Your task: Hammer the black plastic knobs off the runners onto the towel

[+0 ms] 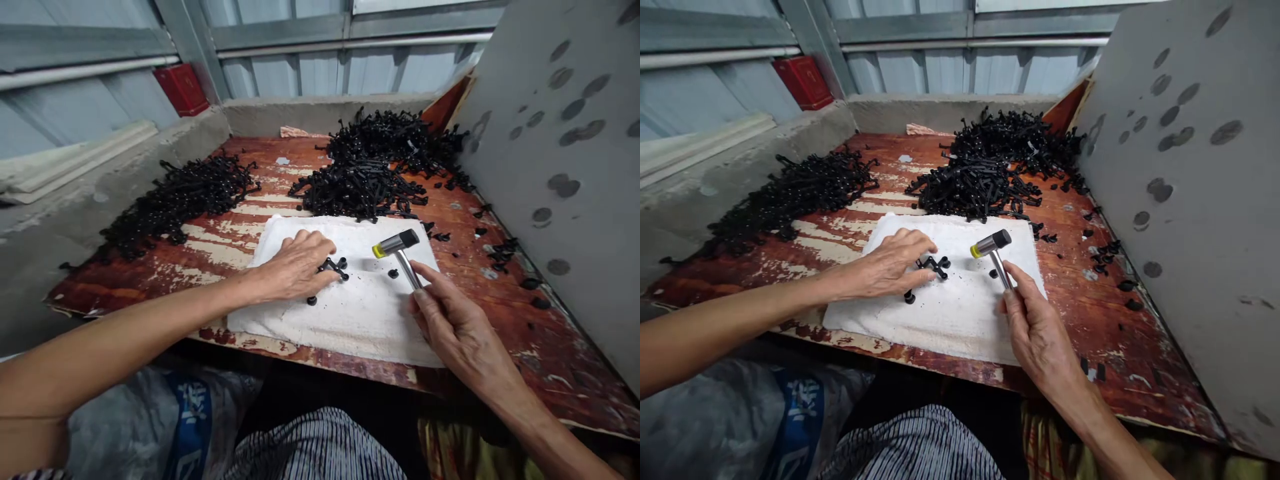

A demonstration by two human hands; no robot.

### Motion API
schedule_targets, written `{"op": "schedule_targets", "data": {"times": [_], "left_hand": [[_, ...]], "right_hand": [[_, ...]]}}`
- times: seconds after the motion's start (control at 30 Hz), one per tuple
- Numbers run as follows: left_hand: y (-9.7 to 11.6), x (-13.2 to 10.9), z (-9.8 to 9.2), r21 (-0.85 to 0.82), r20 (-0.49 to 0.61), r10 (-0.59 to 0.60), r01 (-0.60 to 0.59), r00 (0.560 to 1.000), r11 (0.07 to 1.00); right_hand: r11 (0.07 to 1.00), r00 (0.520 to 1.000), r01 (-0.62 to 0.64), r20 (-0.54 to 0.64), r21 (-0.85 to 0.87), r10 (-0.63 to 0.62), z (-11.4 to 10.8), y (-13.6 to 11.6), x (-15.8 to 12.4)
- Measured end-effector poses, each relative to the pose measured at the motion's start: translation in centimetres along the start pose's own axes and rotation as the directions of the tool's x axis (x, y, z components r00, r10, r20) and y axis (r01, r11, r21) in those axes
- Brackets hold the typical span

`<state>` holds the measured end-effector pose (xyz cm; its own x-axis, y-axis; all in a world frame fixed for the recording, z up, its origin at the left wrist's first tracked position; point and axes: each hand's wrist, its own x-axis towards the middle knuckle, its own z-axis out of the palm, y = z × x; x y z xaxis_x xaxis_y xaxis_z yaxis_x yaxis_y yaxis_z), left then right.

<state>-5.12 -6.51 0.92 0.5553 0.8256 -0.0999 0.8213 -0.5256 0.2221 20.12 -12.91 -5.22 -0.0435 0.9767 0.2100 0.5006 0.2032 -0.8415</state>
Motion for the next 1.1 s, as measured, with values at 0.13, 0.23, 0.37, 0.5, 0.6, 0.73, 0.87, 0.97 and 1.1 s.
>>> {"op": "schedule_targets", "data": {"times": [0.13,0.23,0.37,0.5,0.6,0.73,0.87,0.97,1.1], "left_hand": [[0.7,2.0,-0.5,0.103,0.143,-0.011,-0.004,0.990,0.995],[1.2,2.8,-1.1,0.065,0.212,-0.064,0.052,0.975,0.997],[1.3,3.2,-1.3,-0.041,0.242,-0.130,0.144,0.962,0.989],[0.4,3.4,-1.1,-0.125,0.300,-0.071,0.113,0.951,0.986],[-0.4,3.4,-1.0,-0.253,0.347,-0.016,0.110,0.938,0.961],[-0.1,3.5,-1.3,-0.441,0.357,0.012,0.157,0.934,0.884],[2.4,4.1,-1.4,-0.686,0.353,-0.015,0.270,0.935,0.676],[4.3,5.1,-1.0,-0.725,0.387,-0.088,0.362,0.918,0.586],[5.2,6.2,-0.1,-0.739,0.371,-0.143,0.385,0.917,0.553]], "right_hand": [[0.987,0.995,-0.097,-0.005,0.125,0.098,-0.3,-0.2,-0.3],[0.969,0.991,-0.130,-0.009,0.210,0.135,-0.5,-0.6,-0.2],[0.933,0.983,-0.169,-0.008,0.317,0.181,-0.5,-0.6,0.0],[0.880,0.975,-0.210,0.025,0.426,0.220,-0.4,-0.4,0.0],[0.860,0.977,-0.199,0.021,0.469,0.214,-0.4,-0.1,0.1],[0.825,0.978,-0.188,0.021,0.533,0.209,-0.4,0.1,0.2],[0.768,0.973,-0.192,0.020,0.611,0.228,-0.4,-0.1,0.2],[0.742,0.968,-0.191,0.000,0.643,0.250,-0.5,-0.4,0.2],[0.721,0.962,-0.203,-0.005,0.663,0.274,-0.6,-0.5,0.3]]}}
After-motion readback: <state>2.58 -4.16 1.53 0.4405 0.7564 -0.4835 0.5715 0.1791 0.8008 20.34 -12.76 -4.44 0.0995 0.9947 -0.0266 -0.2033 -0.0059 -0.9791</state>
